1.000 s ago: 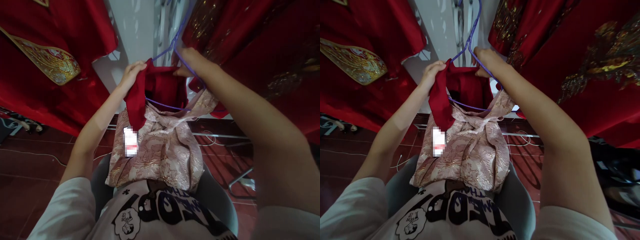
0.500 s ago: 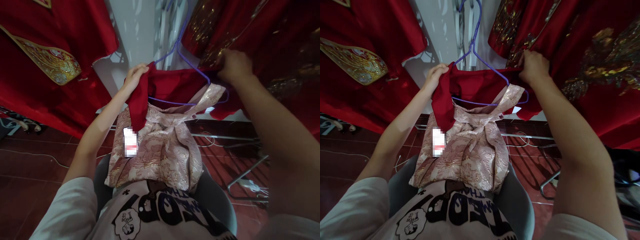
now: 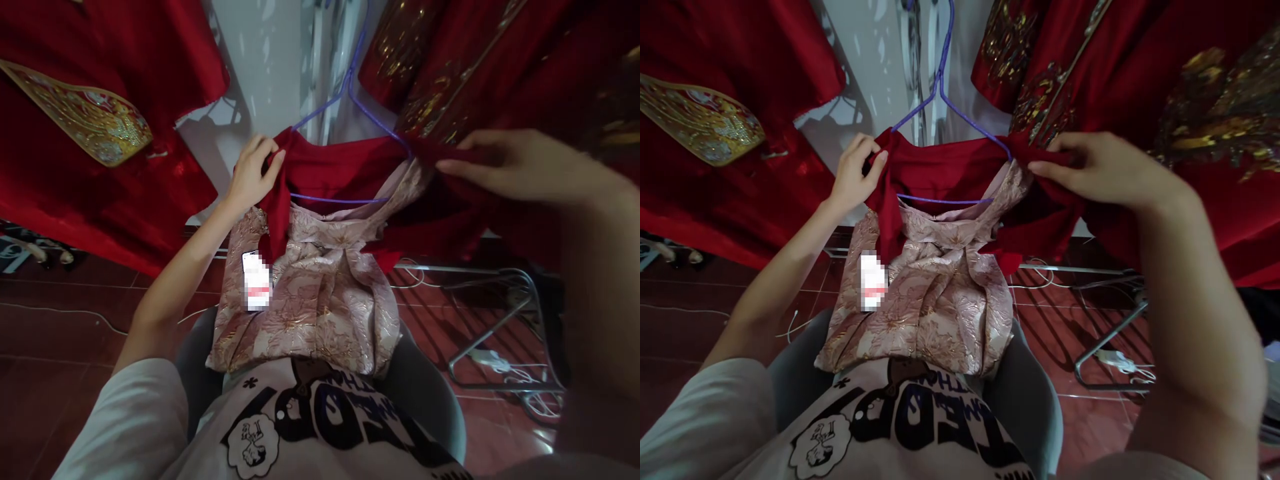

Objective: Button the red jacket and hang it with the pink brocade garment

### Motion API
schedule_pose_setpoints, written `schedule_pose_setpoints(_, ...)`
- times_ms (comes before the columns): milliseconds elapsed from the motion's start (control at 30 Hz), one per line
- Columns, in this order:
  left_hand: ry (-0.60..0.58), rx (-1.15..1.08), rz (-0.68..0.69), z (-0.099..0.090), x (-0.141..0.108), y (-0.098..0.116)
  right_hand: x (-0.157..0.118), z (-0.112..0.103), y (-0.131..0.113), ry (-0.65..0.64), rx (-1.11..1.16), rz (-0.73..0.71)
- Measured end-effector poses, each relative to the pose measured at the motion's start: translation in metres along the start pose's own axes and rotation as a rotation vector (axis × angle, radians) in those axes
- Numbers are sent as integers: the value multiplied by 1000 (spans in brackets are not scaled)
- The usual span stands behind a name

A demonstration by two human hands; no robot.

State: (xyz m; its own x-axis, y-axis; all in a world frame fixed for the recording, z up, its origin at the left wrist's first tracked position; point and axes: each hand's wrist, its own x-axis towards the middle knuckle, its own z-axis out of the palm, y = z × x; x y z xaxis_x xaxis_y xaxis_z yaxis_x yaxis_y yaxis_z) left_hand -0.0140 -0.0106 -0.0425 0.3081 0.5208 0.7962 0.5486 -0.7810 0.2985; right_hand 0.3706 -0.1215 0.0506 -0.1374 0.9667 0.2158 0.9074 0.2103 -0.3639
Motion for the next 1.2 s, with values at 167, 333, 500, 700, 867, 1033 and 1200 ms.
schedule_pose_setpoints(167,105,100,-50,16,-15,5,18,64,-1,38,223,-106)
schedule_pose_setpoints(333,231,137,-139,37,-24,15,36,119,-23,337,341,-219)
schedule_pose_setpoints(500,241,128,-169,41,-20,18,28,132,-64,238,437,-366)
schedule_pose_setpoints(700,284,90,-162,19,-15,16,19,134,-62,216,424,-328)
schedule_pose_setpoints(867,383,-9,-209,-4,-20,35,9,124,-37,334,371,-154)
schedule_pose_setpoints(1033,335,-82,-156,9,-16,78,12,128,-44,298,391,-161)
schedule_pose_setpoints(1200,-4,-178,-120,48,-8,95,26,145,-71,190,456,-273)
